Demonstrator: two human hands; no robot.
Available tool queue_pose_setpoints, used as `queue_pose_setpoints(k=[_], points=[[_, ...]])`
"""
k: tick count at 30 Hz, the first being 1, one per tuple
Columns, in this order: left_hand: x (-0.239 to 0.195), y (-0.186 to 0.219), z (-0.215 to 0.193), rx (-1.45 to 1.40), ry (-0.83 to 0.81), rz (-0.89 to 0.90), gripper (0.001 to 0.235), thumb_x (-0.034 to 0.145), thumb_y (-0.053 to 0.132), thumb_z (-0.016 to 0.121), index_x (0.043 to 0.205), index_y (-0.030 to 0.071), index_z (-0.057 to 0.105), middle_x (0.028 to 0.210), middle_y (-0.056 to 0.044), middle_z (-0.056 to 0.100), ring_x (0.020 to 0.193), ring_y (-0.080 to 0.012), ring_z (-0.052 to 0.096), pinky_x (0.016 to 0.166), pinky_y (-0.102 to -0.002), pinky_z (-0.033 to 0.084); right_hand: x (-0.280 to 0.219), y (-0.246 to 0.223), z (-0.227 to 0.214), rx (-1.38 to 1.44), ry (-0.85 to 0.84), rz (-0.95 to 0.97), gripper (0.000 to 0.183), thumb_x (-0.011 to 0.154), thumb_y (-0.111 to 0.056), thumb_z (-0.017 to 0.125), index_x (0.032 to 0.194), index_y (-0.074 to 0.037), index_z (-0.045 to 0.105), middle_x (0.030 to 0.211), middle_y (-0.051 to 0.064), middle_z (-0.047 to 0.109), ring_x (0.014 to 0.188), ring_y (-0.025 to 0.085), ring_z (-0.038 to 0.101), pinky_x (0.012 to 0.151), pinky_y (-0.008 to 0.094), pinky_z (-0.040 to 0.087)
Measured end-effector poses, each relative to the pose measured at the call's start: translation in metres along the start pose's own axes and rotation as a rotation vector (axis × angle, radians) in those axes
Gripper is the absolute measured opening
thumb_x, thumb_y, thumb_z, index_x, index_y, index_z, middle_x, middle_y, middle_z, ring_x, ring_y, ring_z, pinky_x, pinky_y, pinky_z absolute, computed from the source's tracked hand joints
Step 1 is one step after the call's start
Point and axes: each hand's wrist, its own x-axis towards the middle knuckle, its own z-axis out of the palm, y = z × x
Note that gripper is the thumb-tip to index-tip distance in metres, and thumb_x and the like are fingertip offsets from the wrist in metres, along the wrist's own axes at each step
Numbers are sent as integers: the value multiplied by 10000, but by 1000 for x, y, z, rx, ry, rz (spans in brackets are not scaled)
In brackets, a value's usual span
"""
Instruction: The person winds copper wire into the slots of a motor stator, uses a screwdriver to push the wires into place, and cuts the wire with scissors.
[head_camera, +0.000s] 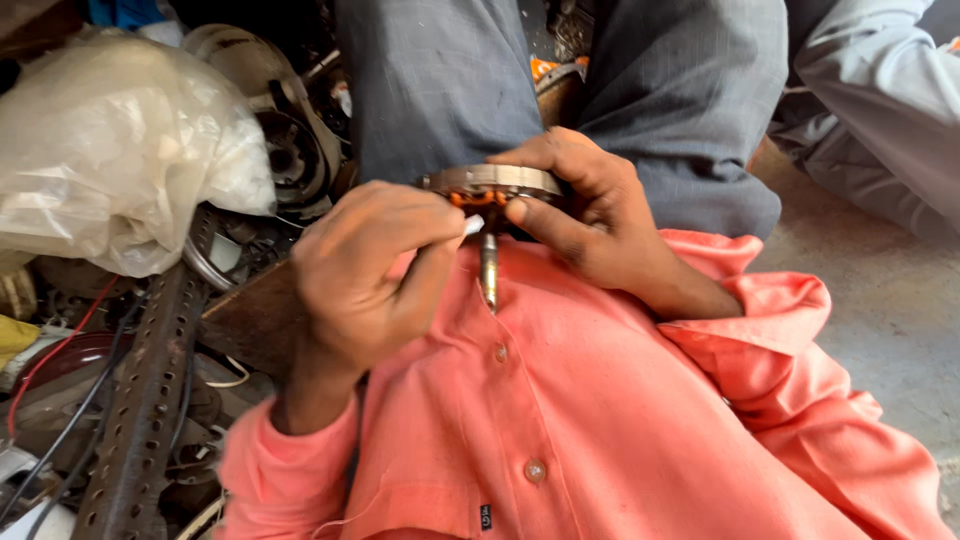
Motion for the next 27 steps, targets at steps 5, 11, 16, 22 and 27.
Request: queue_pose_setpoints(k=[5, 11, 16, 22, 27], points=[[-22, 29, 3, -349, 143, -364, 138, 953, 15, 687, 1089, 4, 667, 1037, -121, 673, 932, -288, 702, 800, -372, 596, 0, 0, -5, -23, -1, 9, 270, 989, -76, 679, 1247, 3, 674, 1129, 44, 651, 1031, 114, 601, 926, 260, 473], [-34, 44, -13, -328, 248, -367, 183, 940, 28, 698, 1116, -2, 659, 1059, -139, 679, 953, -311, 707, 817, -380, 594, -3, -3, -8, 262, 46, 200, 241, 951, -37, 678, 1179, 40, 699, 1080, 60, 667, 985, 133, 617, 901, 283, 487], [-44, 57, -15, -213, 223, -263, 223, 928, 39, 707, 1139, -7, 652, 1077, -153, 684, 970, -331, 711, 831, -386, 592, -6, 4, -23, 605, 138, 129, 267, 941, 0, 656, 1204, 42, 670, 1110, 109, 699, 1007, 180, 662, 937, 337, 525], [-24, 65, -39, 16, 172, -10, 271, 915, 52, 718, 1167, -13, 645, 1099, -171, 691, 991, -354, 716, 847, -393, 590, -4, -14, -39, 754, 227, -43, 261, 976, -73, 708, 1220, 7, 662, 1169, 108, 694, 1067, 221, 674, 952, 404, 554], [30, 68, -44, 108, 196, 229, 311, 903, 63, 727, 1190, -18, 638, 1117, -185, 696, 1008, -373, 720, 861, -399, 588, -2, -42, -39, 182, 174, -126, 287, 939, -83, 775, 1167, 56, 669, 1021, 71, 634, 962, 148, 568, 855, 288, 446]])
